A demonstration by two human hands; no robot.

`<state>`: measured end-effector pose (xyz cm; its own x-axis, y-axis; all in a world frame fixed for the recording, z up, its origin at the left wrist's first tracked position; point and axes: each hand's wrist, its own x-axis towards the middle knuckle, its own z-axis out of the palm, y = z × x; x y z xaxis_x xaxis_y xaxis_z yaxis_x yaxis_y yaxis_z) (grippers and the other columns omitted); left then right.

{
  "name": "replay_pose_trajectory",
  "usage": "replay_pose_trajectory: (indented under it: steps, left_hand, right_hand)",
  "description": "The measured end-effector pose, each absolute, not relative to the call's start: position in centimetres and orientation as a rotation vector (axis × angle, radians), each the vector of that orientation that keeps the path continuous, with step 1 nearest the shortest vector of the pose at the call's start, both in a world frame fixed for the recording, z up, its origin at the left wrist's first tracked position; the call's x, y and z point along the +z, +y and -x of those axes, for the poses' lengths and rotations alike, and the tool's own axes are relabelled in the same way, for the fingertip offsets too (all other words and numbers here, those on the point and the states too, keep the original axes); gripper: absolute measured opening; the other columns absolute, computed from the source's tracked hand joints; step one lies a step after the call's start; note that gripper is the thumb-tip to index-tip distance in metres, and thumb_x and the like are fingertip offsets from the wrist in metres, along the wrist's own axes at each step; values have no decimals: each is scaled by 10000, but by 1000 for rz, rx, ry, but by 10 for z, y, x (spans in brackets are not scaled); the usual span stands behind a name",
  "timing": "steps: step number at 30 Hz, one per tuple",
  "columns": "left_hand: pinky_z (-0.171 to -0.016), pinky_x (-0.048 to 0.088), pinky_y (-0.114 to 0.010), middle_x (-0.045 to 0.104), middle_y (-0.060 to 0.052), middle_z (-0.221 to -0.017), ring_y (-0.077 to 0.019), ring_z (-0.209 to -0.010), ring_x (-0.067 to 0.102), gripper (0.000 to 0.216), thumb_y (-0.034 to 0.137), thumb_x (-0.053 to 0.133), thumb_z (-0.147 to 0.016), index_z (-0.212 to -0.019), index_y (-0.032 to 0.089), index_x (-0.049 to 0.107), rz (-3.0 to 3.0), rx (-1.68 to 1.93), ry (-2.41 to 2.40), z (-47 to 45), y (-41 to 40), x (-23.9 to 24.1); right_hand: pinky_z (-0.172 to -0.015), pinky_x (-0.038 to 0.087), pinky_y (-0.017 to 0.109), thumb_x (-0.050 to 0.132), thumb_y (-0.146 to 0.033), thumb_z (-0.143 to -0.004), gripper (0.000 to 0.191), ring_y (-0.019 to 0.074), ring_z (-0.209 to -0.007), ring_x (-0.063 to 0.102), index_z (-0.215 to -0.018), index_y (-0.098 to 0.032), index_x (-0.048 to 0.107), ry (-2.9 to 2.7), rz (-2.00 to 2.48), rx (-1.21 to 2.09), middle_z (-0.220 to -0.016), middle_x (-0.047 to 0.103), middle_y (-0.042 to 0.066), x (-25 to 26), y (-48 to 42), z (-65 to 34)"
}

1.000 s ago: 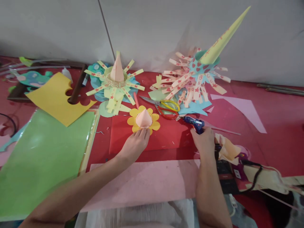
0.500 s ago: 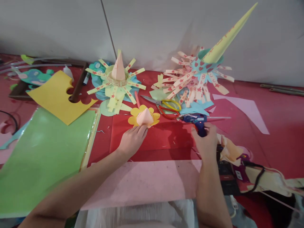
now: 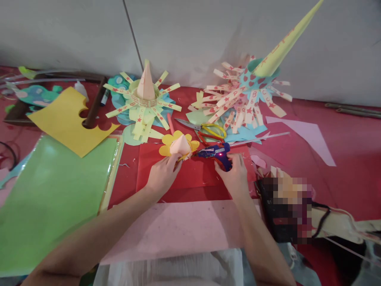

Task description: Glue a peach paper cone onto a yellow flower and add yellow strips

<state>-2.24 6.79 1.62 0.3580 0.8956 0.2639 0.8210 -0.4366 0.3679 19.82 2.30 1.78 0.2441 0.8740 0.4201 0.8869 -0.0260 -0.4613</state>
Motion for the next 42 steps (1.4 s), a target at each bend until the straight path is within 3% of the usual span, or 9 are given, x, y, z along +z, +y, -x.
replay_pose_trajectory:
  steps: [42]
  left_hand:
    - [-497,377,-208,679,0,-723,-126,-618,632,91,244,501,-881,-903,187,570,-2538,748,1510,24,68,12]
  right_hand:
    - [-638,489,313,588,-326,-780,196,197,-791,578,-888,-206,477,-1586,1891,-63,-870,562,57,20,23,-195]
